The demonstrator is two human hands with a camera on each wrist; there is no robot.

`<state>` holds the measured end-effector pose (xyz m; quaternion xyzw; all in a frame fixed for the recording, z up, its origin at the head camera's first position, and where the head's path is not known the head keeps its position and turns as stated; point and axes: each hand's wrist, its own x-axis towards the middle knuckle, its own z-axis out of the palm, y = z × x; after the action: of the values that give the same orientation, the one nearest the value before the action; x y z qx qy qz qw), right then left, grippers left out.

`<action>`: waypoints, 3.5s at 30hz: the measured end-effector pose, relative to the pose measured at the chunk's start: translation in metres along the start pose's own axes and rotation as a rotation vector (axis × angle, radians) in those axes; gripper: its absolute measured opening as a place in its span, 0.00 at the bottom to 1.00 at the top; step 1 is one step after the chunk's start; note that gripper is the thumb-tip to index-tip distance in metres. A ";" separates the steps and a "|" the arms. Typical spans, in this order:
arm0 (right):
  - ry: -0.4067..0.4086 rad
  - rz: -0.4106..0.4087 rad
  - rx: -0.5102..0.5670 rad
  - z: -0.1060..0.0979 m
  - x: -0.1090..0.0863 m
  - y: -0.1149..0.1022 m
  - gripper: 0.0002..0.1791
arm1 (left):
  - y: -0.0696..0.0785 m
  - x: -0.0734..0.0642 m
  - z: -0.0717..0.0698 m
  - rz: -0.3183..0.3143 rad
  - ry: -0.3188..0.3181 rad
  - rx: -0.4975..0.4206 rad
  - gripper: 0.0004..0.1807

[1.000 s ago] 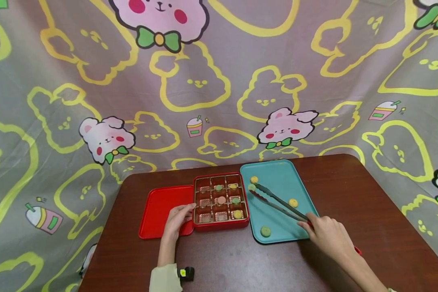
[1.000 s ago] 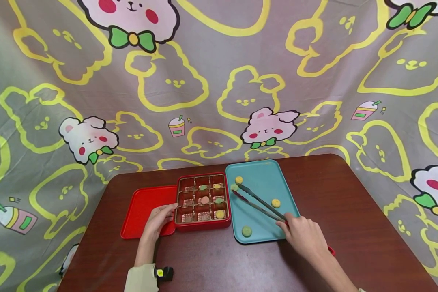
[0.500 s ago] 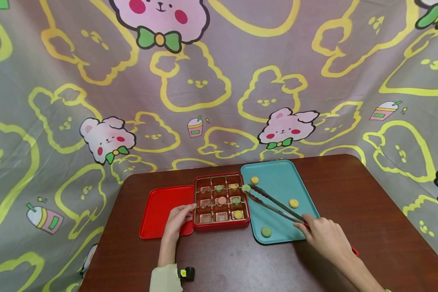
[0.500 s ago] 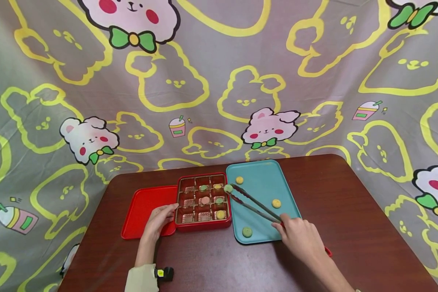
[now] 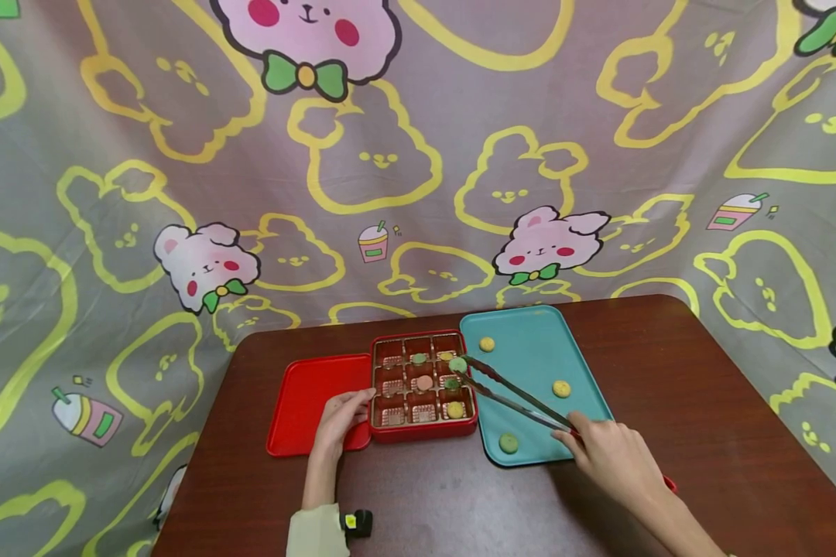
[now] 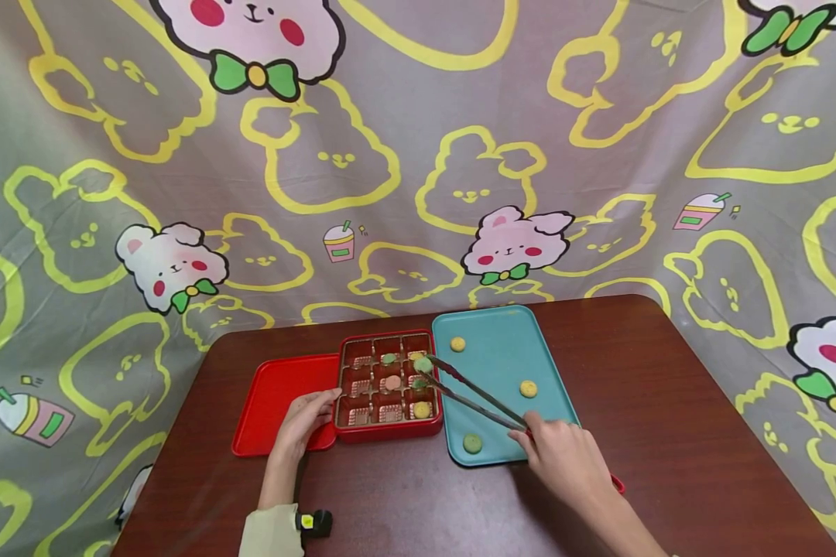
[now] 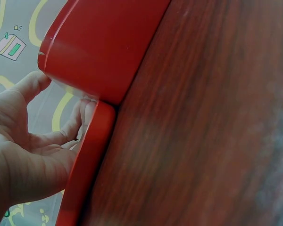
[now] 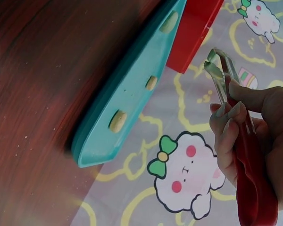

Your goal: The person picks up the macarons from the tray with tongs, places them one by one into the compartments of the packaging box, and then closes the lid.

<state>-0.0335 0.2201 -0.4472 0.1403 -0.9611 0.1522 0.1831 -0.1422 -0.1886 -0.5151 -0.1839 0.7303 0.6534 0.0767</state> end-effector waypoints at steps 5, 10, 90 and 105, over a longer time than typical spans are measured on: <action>-0.003 -0.024 -0.005 0.001 0.000 -0.005 0.22 | 0.001 -0.002 0.000 0.002 -0.003 -0.003 0.24; -0.027 -0.032 0.001 0.003 -0.001 -0.012 0.22 | 0.001 -0.003 0.000 0.004 -0.011 -0.004 0.24; -0.123 0.175 -0.015 0.032 0.024 0.046 0.23 | 0.000 -0.006 0.000 0.025 -0.013 0.003 0.24; -0.138 0.171 -0.012 0.039 0.029 0.044 0.23 | -0.001 -0.004 0.000 0.038 -0.007 -0.010 0.23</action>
<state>-0.0860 0.2405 -0.4806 0.0667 -0.9808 0.1514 0.1035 -0.1384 -0.1885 -0.5151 -0.1680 0.7303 0.6589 0.0658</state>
